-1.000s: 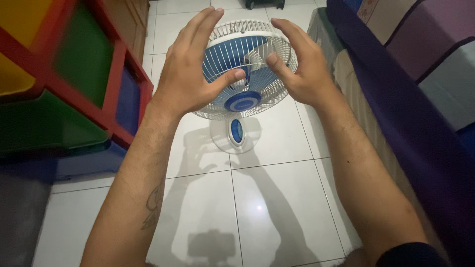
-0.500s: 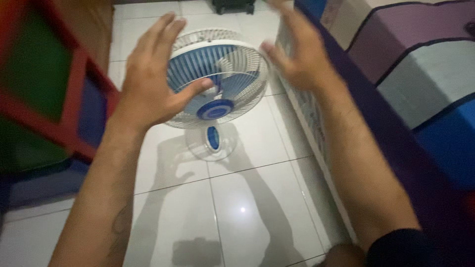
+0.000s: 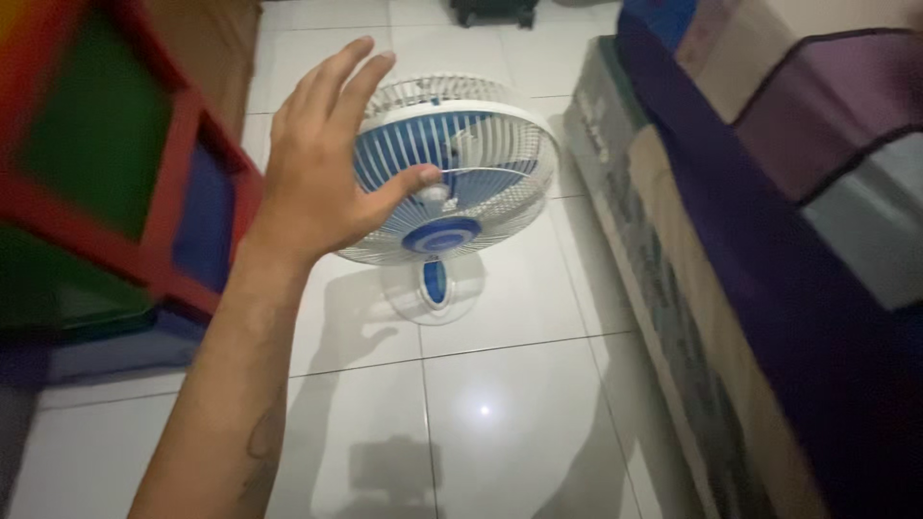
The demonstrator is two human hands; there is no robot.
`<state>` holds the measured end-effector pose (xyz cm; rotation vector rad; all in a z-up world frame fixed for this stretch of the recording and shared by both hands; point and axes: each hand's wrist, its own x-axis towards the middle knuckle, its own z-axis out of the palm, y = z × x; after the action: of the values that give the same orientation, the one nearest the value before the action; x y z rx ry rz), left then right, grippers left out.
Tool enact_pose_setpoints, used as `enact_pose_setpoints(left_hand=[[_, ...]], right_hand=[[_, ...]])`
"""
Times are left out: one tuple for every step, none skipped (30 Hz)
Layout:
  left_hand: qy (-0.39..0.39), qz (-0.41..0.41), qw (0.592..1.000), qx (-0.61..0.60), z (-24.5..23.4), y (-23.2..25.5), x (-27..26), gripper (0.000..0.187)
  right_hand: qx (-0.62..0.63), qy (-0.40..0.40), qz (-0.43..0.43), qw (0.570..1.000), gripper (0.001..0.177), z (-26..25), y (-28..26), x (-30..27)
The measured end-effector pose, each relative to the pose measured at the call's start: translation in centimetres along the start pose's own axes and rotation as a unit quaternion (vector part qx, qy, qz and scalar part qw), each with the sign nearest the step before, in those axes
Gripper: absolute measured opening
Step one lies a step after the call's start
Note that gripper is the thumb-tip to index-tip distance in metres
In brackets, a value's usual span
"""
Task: The person disassembles a standing fan by hand. They remove the front grille, unscrew the central hub to detach the fan blades, and then remove the rear grille.
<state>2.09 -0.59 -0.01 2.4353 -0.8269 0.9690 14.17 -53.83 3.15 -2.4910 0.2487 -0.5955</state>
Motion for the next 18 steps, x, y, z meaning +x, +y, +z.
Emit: enact_pose_setpoints(left_hand=[[0.0, -0.002, 1.0, -0.003, 0.1, 0.1, -0.1, 0.091], [-0.001, -0.006, 1.0, -0.004, 0.2, 0.1, -0.3, 0.09], [0.0, -0.008, 1.0, -0.004, 0.1, 0.0, -0.3, 0.089], [0.001, -0.011, 1.0, -0.005, -0.1, -0.2, -0.4, 0.087], [0.003, -0.009, 1.0, 0.0, -0.1, -0.3, -0.3, 0.087], [0.005, -0.008, 1.0, 0.005, -0.1, -0.3, -0.3, 0.087], [0.008, -0.005, 1.0, 0.009, -0.1, -0.3, -0.2, 0.088], [0.009, -0.004, 1.0, 0.001, -0.1, -0.3, -0.2, 0.087], [0.009, -0.003, 1.0, -0.007, -0.2, -0.3, -0.2, 0.087], [0.008, -0.002, 1.0, -0.015, -0.3, -0.4, -0.3, 0.087], [0.009, 0.0, 1.0, -0.011, -0.4, -0.4, -0.4, 0.087], [0.009, 0.001, 1.0, -0.007, -0.4, -0.5, -0.5, 0.087], [0.01, 0.002, 1.0, -0.003, -0.4, -0.6, -0.5, 0.087], [0.011, 0.005, 1.0, -0.01, -0.5, -0.7, -0.7, 0.086], [0.012, 0.007, 1.0, -0.015, -0.7, -0.9, -0.8, 0.084], [0.013, 0.008, 1.0, -0.021, -0.9, -1.1, -1.1, 0.083], [0.015, -0.007, 0.999, -0.034, -0.9, -1.2, -1.3, 0.081], [0.018, -0.022, 0.999, -0.047, -0.9, -1.3, -1.5, 0.079]], right_hand=[[-0.002, -0.003, 0.011, 1.0, 0.058, 0.7, 0.6, 0.2], [0.0, -0.007, 0.018, 1.0, 0.058, 1.2, 1.1, 0.3], [0.003, -0.01, 0.023, 1.0, 0.058, 1.5, 1.4, 0.6], [0.004, -0.011, 0.028, 1.0, 0.058, 1.8, 1.5, 0.8], [0.005, -0.013, 0.033, 0.999, 0.058, 2.1, 1.5, 1.0], [0.004, -0.012, 0.038, 0.999, 0.058, 2.4, 1.4, 1.2], [0.004, -0.011, 0.04, 0.999, 0.058, 2.4, 1.2, 1.3], [0.004, -0.008, 0.043, 0.999, 0.058, 2.4, 1.0, 1.3], [0.004, -0.006, 0.045, 0.999, 0.058, 2.4, 0.7, 1.3], [0.007, -0.003, 0.048, 0.999, 0.058, 2.4, 0.4, 1.1], [0.008, -0.001, 0.051, 0.999, 0.058, 2.4, 0.2, 0.8], [0.011, 0.0, 0.053, 0.999, 0.058, 2.4, -0.1, 0.5], [0.014, 0.003, 0.056, 0.998, 0.058, 2.5, -0.3, 0.2], [0.015, 0.006, 0.058, 0.998, 0.058, 2.5, -0.6, -0.2], [0.021, 0.009, 0.059, 0.998, 0.058, 2.8, -0.9, -0.5], [0.026, 0.012, 0.059, 0.998, 0.058, 3.1, -1.2, -0.8], [0.036, 0.018, 0.062, 0.997, 0.059, 3.0, -1.1, -1.3], [0.046, 0.022, 0.063, 0.997, 0.059, 2.9, -1.0, -1.7]])
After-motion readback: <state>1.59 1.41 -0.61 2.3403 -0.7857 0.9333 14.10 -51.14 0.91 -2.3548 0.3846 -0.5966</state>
